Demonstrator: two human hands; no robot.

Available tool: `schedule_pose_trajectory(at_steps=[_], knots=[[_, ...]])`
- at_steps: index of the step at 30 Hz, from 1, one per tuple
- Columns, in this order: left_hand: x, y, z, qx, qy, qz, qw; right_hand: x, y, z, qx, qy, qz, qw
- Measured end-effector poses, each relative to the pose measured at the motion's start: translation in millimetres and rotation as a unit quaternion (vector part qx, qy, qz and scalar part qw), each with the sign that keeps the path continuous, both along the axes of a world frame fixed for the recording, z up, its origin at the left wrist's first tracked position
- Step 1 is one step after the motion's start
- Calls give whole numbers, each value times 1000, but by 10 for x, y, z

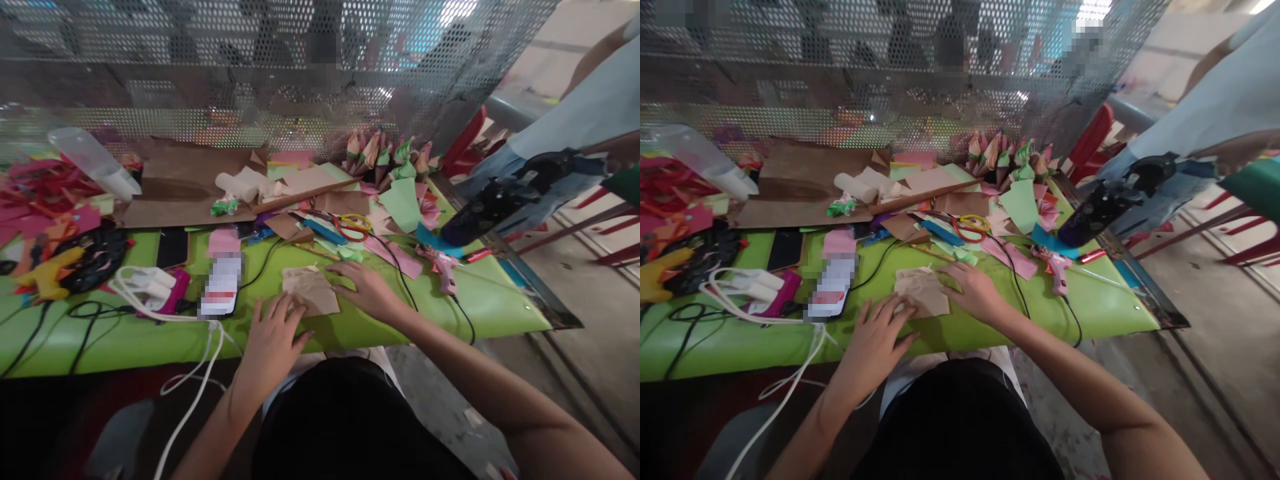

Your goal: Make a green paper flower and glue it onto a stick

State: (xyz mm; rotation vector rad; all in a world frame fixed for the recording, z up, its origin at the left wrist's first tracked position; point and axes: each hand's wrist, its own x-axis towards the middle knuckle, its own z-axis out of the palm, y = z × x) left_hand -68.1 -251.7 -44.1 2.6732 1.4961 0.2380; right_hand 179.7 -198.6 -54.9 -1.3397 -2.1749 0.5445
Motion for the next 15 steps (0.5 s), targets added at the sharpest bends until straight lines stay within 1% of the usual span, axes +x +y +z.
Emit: schedule_pose_trajectory(at_steps=[4, 6, 8, 11, 15], knots=[[80, 107, -14, 23, -8, -21, 999, -260, 223, -2, -26, -10, -4, 1000], [109, 136, -54, 22, -2, -33, 999, -385, 282, 34, -32, -39, 2, 999], [104, 132, -110, 18, 7, -41, 999, -456, 302, 106, -38, -83, 0, 996], [53, 92, -203, 21, 10, -46, 999, -461, 293, 233, -61, -137, -10, 989], [27, 48, -268, 32, 3, -41, 999, -374, 270, 340, -104, -144, -32, 984]])
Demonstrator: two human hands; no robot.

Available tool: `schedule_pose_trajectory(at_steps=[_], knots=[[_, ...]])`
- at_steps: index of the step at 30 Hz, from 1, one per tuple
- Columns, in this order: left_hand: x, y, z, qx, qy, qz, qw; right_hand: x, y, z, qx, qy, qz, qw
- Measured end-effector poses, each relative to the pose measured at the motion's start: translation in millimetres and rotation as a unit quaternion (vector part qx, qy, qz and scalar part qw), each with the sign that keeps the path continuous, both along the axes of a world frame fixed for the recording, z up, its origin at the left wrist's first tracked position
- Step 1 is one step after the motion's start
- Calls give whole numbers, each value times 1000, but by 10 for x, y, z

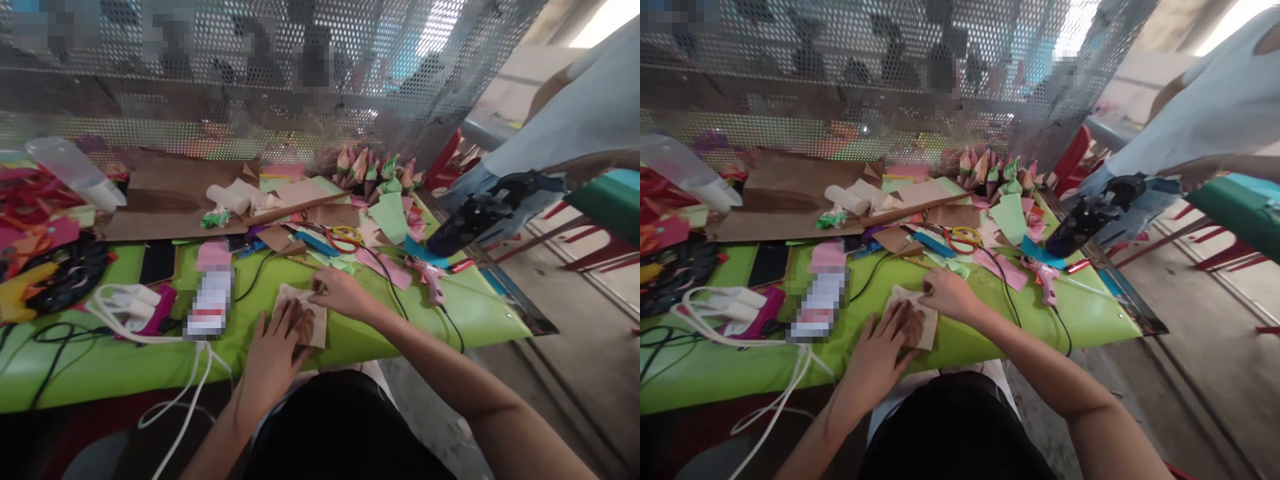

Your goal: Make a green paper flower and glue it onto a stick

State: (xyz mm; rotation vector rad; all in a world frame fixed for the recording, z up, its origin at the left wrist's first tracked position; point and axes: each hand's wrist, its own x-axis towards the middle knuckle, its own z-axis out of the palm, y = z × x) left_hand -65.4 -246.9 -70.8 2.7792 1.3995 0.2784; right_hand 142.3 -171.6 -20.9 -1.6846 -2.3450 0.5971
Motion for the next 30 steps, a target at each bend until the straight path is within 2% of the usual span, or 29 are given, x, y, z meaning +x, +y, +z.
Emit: schedule_pose_trajectory(at_steps=[3, 6, 7, 9, 11, 13, 16, 23, 28, 30], knots=[[48, -25, 25, -3, 0, 8, 1000, 86, -31, 28, -8, -10, -63, 998], [113, -50, 82, -12, 4, 17, 1000, 182, -122, 14, 66, -7, -108, 992], [129, -54, 102, -13, 3, 19, 1000, 211, -171, -8, 98, 3, -96, 990], [140, -42, 137, -14, 0, 21, 1000, 258, -286, -89, 144, 34, -23, 989], [122, 1, 164, -15, -3, 25, 1000, 294, -396, -208, 154, 47, 71, 984], [80, 65, 181, -18, -5, 32, 999, 329, -477, -325, 140, 31, 121, 982], [20, 139, 188, -26, -1, 31, 999, 383, -554, -414, 142, 21, 124, 982], [-13, 97, 250, -39, -9, 34, 999, 393, -765, -429, 183, 98, 143, 968], [-127, 34, 307, -94, -47, -26, 994, 451, -808, -545, 240, 130, 112, 955], [-146, 5, 299, -115, -51, -30, 992, 486, -806, -557, 243, 131, 105, 955]])
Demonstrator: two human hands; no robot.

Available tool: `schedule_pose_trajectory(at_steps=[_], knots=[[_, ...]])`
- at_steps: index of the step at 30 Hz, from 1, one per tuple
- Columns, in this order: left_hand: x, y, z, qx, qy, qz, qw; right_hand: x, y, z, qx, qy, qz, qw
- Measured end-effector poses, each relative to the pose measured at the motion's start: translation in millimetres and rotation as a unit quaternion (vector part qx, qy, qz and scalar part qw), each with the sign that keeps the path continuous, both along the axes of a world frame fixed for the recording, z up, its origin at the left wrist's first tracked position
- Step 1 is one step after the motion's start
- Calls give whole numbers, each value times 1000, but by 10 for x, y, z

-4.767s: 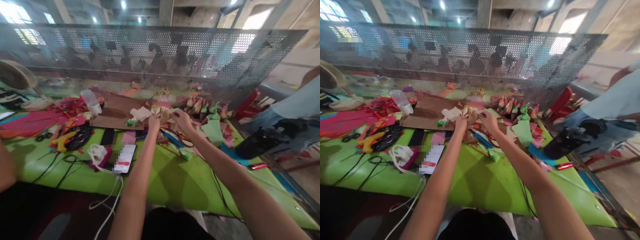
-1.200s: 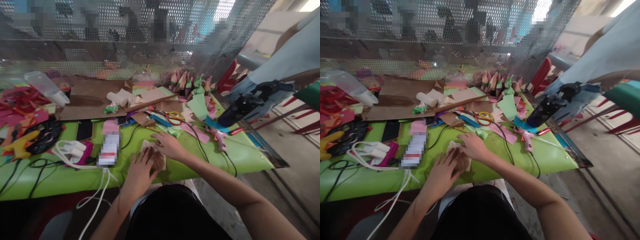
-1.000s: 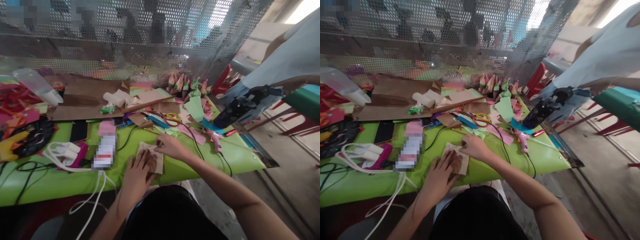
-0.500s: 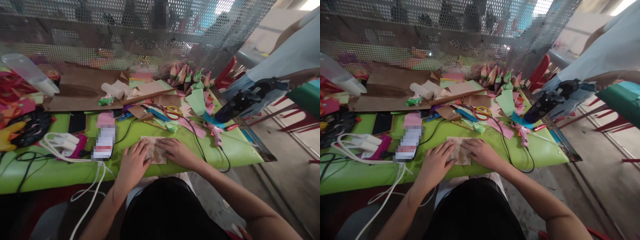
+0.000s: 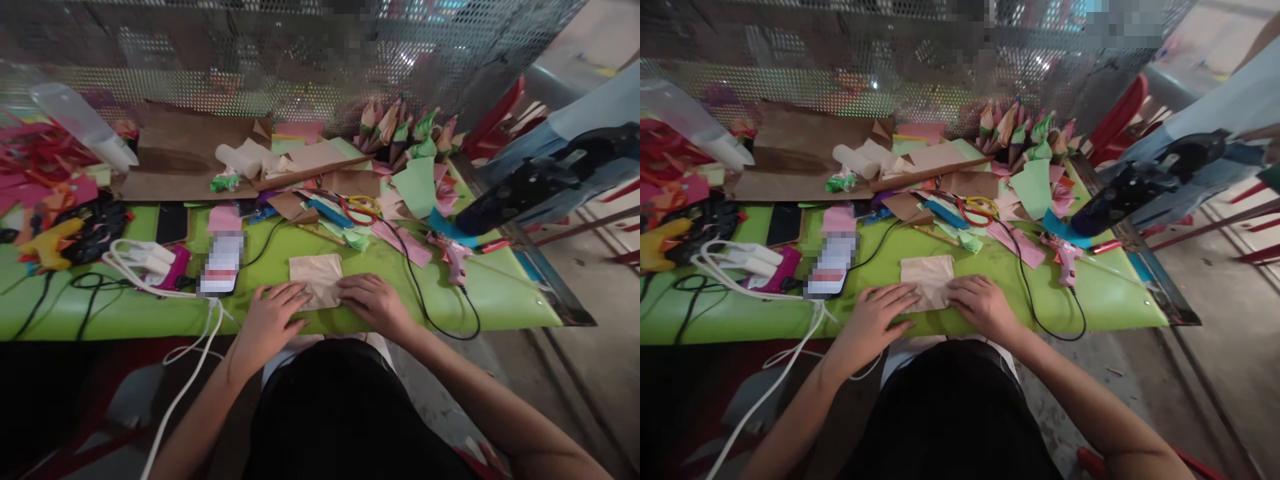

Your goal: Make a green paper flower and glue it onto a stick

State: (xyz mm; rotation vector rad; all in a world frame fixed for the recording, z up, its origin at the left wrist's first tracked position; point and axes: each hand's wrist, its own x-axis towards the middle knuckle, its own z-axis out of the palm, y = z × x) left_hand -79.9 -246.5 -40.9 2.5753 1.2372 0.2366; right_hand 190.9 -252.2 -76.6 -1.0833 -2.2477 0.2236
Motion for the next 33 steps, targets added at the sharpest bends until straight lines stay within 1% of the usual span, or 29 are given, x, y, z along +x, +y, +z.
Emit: schedule_pose_trajectory(at_steps=[3, 7, 9, 11, 14, 16, 20, 24, 26, 29, 31, 33], knots=[[19, -29, -40, -4, -7, 20, 1000, 35, -4, 25, -2, -14, 6, 1000], [54, -24, -102, 11, -38, 34, 999, 33, -16, 67, 46, -58, 21, 997], [59, -17, -118, 17, -51, 40, 998, 16, -13, 76, 54, -72, 20, 996], [62, -15, -125, 17, -61, 48, 997, -4, -3, 79, 31, -67, 10, 997], [85, -20, -132, 14, -78, 66, 995, -29, 22, 78, -32, -31, -8, 999], [114, -19, -140, 12, -96, 84, 992, -38, 48, 76, -60, -23, -18, 998], [182, 6, -158, 23, -124, 124, 984, -47, 117, 77, -76, -40, -51, 995], [222, 51, -166, 42, -123, 143, 981, -55, 143, 82, -85, -12, -82, 993], [231, 73, -164, 44, -110, 147, 982, -60, 118, 89, -76, -1, -95, 993], [237, 103, -150, 35, -94, 150, 984, -69, 55, 105, -26, -3, -105, 994], [239, 120, -136, 26, -86, 147, 985, -78, 25, 113, 3, -22, -89, 996], [240, 135, -126, 17, -79, 143, 986, -89, 26, 108, 11, -43, -61, 997]])
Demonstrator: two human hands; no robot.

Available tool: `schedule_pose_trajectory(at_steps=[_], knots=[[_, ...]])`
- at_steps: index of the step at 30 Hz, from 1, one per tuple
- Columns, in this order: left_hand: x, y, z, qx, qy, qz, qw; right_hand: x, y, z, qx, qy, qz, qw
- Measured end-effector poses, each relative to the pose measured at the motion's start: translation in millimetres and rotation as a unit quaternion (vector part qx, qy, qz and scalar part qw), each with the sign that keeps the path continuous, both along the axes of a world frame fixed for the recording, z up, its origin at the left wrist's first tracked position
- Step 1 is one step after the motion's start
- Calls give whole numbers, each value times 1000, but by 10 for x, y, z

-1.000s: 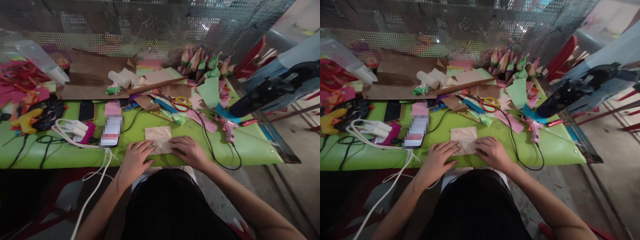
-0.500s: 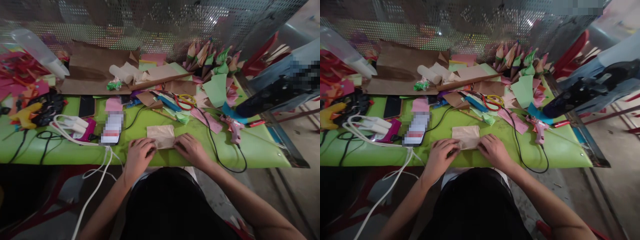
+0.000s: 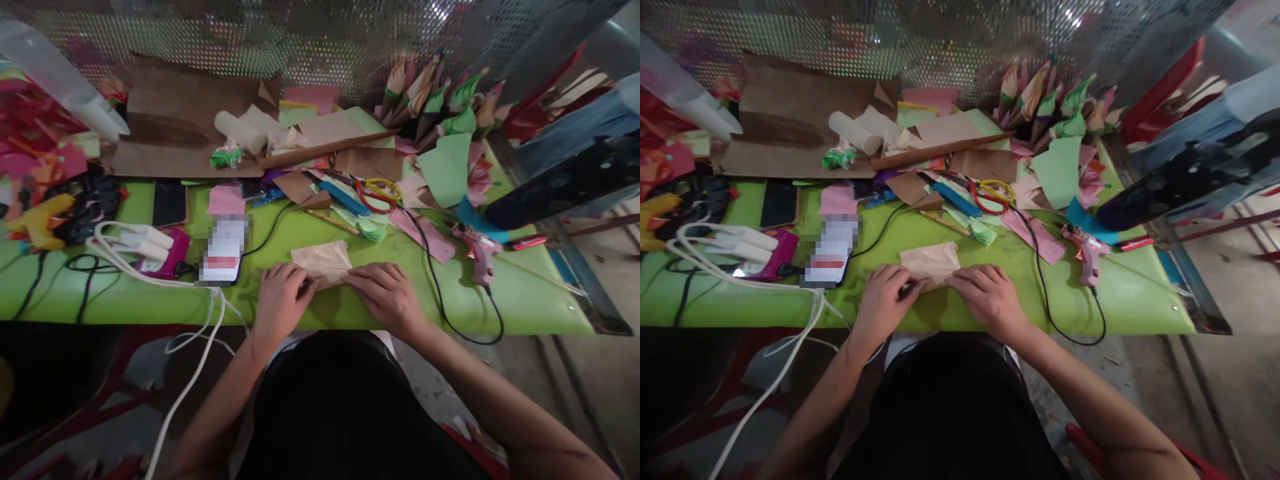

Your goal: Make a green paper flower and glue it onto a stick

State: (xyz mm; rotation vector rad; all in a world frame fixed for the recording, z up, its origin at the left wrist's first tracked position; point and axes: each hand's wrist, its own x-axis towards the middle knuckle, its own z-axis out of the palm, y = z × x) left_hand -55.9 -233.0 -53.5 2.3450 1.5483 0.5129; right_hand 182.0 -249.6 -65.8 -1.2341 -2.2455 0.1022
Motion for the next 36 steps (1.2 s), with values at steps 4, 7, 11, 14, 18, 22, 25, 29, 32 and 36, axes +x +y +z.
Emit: schedule_pose_trajectory(at_steps=[4, 7, 11, 14, 18, 22, 25, 29, 32, 36], knots=[[-3, 10, -3, -1, -8, 0, 1000, -15, 64, -47, -4, -16, 17, 1000], [-19, -8, -17, 24, -22, -3, 999, -14, 102, -77, -10, -19, 6, 1000], [-68, -67, -26, 42, -20, -52, 998, -1, 109, -60, -51, -6, 11, 999], [-103, -112, -26, 24, -12, -64, 998, 10, 105, -15, -91, 26, 23, 995], [-108, -126, -16, 5, -15, -37, 999, 7, 111, 15, -142, 59, 27, 988], [-68, -80, 6, 2, -31, -9, 999, -39, 119, -35, -138, 59, -13, 989], [-24, -30, 7, -2, -20, 15, 1000, -80, 115, -84, -110, 47, -43, 992], [20, 3, -26, 15, 8, 41, 999, -98, 96, -97, -86, 34, -32, 995], [7, -19, -53, 46, 1, 18, 999, -78, 77, -79, -80, 18, -2, 997], [-73, -76, -52, 58, 4, -35, 998, -41, 68, -71, -75, 7, 12, 997]])
